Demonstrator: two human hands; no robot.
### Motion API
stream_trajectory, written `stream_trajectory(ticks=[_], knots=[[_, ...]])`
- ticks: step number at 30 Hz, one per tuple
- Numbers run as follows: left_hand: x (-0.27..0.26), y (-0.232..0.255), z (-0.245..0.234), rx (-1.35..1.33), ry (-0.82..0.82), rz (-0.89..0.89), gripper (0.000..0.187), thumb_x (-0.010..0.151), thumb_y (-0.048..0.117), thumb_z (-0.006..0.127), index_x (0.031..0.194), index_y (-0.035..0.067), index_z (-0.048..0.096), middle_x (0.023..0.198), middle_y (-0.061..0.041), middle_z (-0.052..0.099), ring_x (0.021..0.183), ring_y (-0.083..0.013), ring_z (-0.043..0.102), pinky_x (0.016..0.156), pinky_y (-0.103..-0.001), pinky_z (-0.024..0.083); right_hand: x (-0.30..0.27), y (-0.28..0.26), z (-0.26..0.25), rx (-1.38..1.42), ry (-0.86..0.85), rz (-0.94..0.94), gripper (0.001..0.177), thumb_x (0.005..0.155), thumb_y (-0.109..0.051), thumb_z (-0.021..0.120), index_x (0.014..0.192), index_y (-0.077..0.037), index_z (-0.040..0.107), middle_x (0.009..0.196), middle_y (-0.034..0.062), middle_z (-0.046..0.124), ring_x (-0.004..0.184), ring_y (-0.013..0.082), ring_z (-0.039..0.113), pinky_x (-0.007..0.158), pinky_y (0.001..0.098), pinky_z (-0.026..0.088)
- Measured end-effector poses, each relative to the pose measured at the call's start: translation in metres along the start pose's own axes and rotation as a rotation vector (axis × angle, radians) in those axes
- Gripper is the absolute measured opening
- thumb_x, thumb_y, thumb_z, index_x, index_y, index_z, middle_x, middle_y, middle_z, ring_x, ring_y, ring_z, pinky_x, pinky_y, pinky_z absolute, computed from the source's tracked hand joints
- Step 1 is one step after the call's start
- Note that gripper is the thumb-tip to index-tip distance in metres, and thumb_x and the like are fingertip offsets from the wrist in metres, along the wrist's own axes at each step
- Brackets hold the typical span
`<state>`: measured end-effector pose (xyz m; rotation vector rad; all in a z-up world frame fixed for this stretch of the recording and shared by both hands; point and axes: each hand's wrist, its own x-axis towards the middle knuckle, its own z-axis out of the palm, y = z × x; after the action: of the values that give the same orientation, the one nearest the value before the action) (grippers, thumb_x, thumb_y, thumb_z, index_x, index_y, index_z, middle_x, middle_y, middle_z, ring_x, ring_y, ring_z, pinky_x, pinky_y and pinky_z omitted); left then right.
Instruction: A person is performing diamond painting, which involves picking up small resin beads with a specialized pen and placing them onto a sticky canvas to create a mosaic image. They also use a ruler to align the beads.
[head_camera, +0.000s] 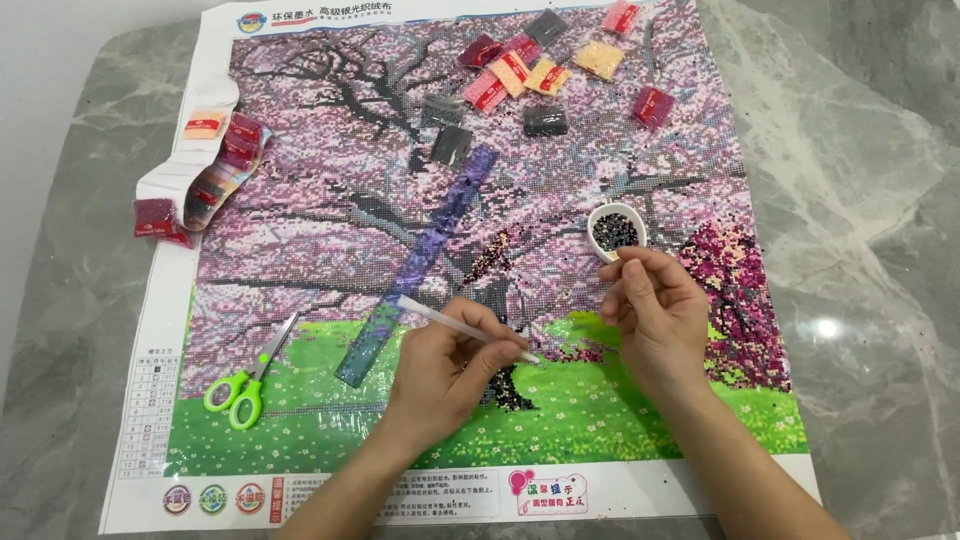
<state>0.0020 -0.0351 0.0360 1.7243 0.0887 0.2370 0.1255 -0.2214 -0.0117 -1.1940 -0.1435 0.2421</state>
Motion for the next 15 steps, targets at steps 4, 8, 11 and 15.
stream_trajectory(ticks=[4,8,11,15], knots=[[0.005,0.003,0.015,-0.094,0.025,-0.018,0.011,0.091,0.015,0.064,0.094,0.006,0.058,0.081,-0.009,0.074,0.072,-0.0170,0.077,0.062,-0.025,0.065,0.000,-0.006,0.002,-0.002,0.006,0.006,0.018,0.100,-0.010,0.055,0.113,-0.001,0.062,0.091,0.0151,0.068,0.057,0.0144,0.059,0.049,0.0228,0.049],[0.010,-0.013,0.026,0.025,0.158,0.156,0.016,0.088,0.013,0.070,0.090,0.003,0.058,0.077,-0.013,0.076,0.061,-0.0220,0.076,0.054,-0.029,0.060,0.004,-0.008,0.002,0.023,0.087,-0.023,0.018,0.099,-0.014,0.057,0.112,-0.001,0.061,0.086,0.0162,0.066,0.055,0.0135,0.062,0.046,0.0200,0.054],[0.013,-0.025,0.027,0.086,0.073,0.113,0.014,0.089,0.015,0.069,0.092,0.005,0.059,0.075,-0.012,0.075,0.063,-0.0246,0.075,0.054,-0.031,0.060,0.004,-0.010,0.000,0.030,0.080,-0.025,0.018,0.099,-0.013,0.057,0.112,-0.001,0.061,0.085,0.0156,0.065,0.055,0.0136,0.062,0.046,0.0201,0.053],[0.014,-0.042,0.024,0.205,-0.051,0.065,0.012,0.089,0.016,0.069,0.095,0.008,0.062,0.073,-0.012,0.074,0.064,-0.0288,0.075,0.055,-0.035,0.061,0.001,-0.012,0.002,0.010,0.068,-0.018,0.019,0.099,-0.013,0.057,0.113,0.000,0.061,0.083,0.0160,0.065,0.054,0.0142,0.061,0.046,0.0211,0.052]])
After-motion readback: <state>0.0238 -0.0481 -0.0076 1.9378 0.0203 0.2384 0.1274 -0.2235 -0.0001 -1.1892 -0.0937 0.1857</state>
